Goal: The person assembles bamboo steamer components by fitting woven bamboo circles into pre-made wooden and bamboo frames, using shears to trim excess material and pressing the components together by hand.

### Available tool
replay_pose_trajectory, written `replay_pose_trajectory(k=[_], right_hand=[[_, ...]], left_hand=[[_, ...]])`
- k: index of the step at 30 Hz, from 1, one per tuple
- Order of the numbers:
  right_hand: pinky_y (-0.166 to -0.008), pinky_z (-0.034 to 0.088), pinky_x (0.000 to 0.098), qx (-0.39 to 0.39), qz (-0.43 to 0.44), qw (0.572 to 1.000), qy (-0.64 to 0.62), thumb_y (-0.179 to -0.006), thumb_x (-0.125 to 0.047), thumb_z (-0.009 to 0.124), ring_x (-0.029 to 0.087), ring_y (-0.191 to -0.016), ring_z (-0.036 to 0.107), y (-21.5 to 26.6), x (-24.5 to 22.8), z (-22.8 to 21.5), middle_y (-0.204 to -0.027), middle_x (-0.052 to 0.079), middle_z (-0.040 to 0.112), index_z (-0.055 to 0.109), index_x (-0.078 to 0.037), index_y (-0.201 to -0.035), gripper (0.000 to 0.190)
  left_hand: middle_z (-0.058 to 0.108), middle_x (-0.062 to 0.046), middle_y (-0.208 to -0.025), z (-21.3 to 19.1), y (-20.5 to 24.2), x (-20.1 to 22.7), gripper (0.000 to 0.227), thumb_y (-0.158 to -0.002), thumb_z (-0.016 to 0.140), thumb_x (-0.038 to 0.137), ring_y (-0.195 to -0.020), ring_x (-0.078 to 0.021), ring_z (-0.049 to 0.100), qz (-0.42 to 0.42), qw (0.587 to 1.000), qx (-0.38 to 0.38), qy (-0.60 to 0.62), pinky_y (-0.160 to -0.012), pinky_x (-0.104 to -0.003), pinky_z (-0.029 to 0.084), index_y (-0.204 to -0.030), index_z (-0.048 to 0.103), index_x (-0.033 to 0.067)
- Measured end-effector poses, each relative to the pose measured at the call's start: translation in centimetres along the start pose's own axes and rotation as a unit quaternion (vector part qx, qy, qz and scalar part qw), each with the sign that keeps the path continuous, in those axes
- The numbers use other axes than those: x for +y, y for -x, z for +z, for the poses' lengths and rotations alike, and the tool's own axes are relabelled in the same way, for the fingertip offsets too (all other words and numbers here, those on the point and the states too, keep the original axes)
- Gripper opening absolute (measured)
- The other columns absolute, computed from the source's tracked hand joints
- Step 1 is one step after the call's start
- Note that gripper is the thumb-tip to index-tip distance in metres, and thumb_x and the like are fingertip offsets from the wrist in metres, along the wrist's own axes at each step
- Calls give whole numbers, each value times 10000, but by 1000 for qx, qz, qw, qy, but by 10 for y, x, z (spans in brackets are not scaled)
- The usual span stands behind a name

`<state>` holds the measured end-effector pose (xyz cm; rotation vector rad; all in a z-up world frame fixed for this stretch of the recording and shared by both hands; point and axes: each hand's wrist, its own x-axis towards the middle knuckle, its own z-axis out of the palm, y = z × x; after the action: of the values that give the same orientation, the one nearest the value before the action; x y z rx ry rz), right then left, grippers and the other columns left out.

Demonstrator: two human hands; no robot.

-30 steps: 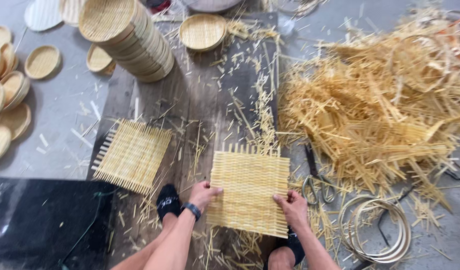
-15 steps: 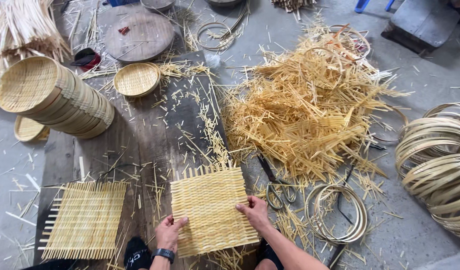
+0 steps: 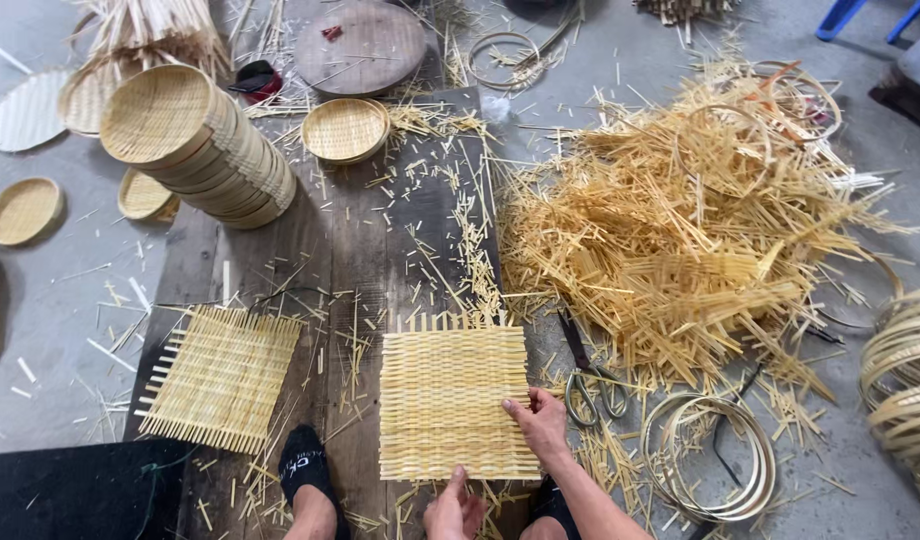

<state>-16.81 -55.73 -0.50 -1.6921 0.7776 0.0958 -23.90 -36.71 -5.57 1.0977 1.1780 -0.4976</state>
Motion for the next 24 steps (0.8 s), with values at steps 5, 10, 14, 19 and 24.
replay_pose_trajectory(k=[5,10,14,19,24], right_hand=[[-653,586,262,-3,-15,1000,-23,-798,-187,848,103,-714,711,-4,12,1,-871,65,793,748,-14,-1054,325],[-703,580,267,22,-60,992,-107,-788,-204,868,110,-780,692,-16,42,2,-894,59,773,686,-6,-1127,432],[-773,604,298,116,-44,992,-15,-789,-360,834,173,-870,722,-10,66,-66,-962,83,755,650,-66,-1225,558],[-1071,429,449,307,77,856,408,-744,-547,842,265,-1234,490,36,119,-200,-1265,107,554,507,-159,-1350,793],[-1116,424,508,166,77,818,546,-642,-703,858,352,-1357,471,99,162,-230,-1416,93,501,472,-219,-1420,994]], left_hand=[[639,-284,-1214,-6,-52,-25,420,-933,699,91,-1097,-393,660,-12,979,-80,185,-788,-423,668,-1257,545,-127],[691,-190,-1173,-7,-60,-8,361,-973,604,183,-1049,-295,683,-36,970,-213,114,-863,-379,625,-1279,593,-8],[686,-190,-1066,25,-55,-1,377,-954,664,207,-935,-294,676,-45,969,-241,6,-780,-393,603,-1234,609,-39],[679,-190,-932,26,-32,-25,415,-930,738,236,-793,-294,666,-64,951,-288,-93,-675,-409,576,-1179,629,-77],[673,-191,-798,8,27,0,468,-906,813,266,-651,-293,657,21,919,-353,-172,-571,-426,550,-1123,649,-115]])
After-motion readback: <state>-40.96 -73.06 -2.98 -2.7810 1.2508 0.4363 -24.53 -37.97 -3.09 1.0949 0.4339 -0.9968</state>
